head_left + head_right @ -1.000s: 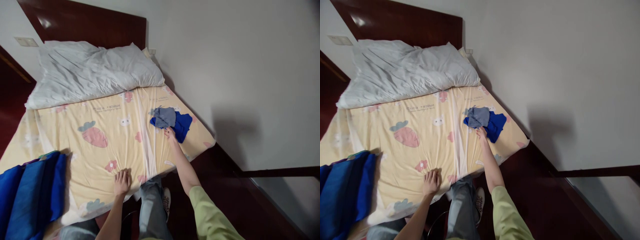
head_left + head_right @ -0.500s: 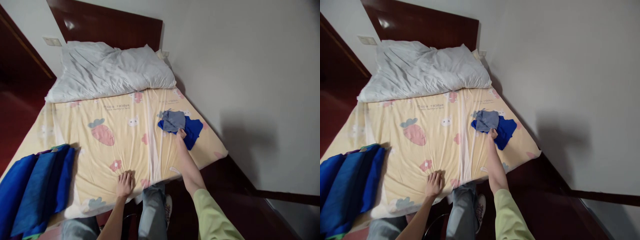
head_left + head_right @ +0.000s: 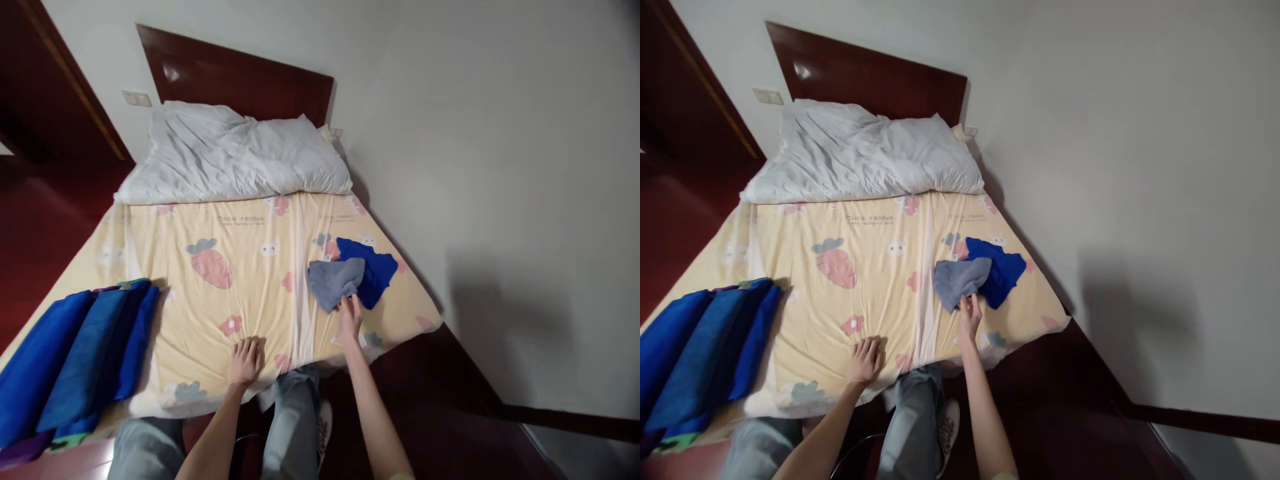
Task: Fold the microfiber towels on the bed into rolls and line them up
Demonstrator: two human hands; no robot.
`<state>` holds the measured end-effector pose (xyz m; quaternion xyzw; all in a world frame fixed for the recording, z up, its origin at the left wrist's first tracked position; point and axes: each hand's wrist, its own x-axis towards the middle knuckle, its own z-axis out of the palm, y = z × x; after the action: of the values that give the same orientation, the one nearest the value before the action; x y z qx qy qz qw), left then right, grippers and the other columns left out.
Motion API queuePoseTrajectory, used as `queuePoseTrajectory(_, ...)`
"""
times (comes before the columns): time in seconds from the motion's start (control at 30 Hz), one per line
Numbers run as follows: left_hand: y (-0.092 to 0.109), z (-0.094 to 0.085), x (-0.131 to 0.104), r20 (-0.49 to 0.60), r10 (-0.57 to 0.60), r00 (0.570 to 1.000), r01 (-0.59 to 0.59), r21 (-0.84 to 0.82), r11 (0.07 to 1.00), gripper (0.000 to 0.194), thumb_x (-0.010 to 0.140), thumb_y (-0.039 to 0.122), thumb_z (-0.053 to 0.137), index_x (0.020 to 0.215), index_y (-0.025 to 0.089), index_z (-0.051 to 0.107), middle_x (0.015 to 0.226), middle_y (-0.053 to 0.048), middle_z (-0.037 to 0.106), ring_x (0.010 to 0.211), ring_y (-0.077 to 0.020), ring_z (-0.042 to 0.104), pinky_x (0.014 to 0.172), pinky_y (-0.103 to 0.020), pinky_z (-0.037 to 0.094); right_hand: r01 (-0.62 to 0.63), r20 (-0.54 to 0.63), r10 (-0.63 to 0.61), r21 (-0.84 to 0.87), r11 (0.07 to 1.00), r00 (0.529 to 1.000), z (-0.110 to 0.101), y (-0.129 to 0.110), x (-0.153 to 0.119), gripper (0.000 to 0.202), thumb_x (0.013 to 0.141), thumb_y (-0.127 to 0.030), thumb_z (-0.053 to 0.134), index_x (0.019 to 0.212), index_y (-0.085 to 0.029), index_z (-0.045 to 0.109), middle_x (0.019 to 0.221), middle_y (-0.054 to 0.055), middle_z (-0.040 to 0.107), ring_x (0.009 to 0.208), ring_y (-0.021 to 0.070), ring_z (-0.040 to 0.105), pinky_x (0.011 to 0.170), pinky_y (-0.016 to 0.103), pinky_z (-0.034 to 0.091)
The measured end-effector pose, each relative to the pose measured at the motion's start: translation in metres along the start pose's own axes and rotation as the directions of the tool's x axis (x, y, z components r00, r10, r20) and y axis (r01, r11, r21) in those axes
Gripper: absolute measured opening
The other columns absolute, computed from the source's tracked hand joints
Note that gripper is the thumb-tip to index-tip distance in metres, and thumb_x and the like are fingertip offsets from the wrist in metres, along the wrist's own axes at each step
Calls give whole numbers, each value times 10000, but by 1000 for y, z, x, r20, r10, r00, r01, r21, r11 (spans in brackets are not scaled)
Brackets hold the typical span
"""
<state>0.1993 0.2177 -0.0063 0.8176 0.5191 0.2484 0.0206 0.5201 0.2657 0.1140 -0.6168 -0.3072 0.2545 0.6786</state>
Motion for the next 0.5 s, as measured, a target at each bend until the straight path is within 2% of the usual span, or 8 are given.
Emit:
queuePoseTrajectory(0.1, 5, -12, 5, 32, -83, 996, 86, -116, 989, 221, 912, 255, 452, 1015, 164, 625, 983, -117, 642, 931, -256, 557, 849, -391, 415, -53, 139, 49, 28, 998, 989, -6, -9, -70, 485, 846, -495, 642, 1205, -176, 575, 910, 49, 661, 813, 173, 622, 772, 301, 503)
queuePoseTrajectory(0.23, 21, -40, -1, 128, -214, 968, 247, -374, 894, 174, 896, 268, 444, 914, 190, 599, 898, -72, 623, 881, -228, 577, 823, -373, 473, -92, 292, 83, 19, 996, 953, -2, -8, -136, 542, 855, -482, 640, 1278, -185, 479, 887, 39, 652, 841, 183, 622, 794, 315, 510)
queuePoseTrajectory(0.33, 42, -66, -15, 132, -165, 977, 211, -574, 791, 233, 898, 318, 504, 1071, 192, 595, 1071, -86, 620, 1026, -222, 584, 893, -371, 495, -63, 428, 66, -20, 998, 901, 5, -5, -174, 517, 871, -479, 615, 1270, -176, 484, 852, 34, 642, 807, 182, 616, 776, 305, 513)
queuePoseTrajectory(0.4, 58, -83, -24, 118, -132, 984, 178, -654, 736, 359, 887, 360, 568, 1208, 200, 561, 1198, -99, 595, 1132, -223, 562, 940, -367, 492, -3, 504, 34, -61, 998, 863, 10, -8, -195, 398, 885, -465, 596, 1155, -176, 549, 812, 24, 627, 745, 168, 599, 729, 281, 507)
queuePoseTrajectory(0.5, 75, -100, -32, 168, -139, 976, 218, -716, 663, 373, 902, 388, 566, 1222, 198, 571, 1188, -102, 619, 1103, -217, 594, 929, -359, 510, 79, 560, -6, -106, 991, 828, 17, -16, -218, 290, 896, -441, 579, 1020, -180, 592, 800, 22, 623, 718, 160, 595, 702, 264, 504)
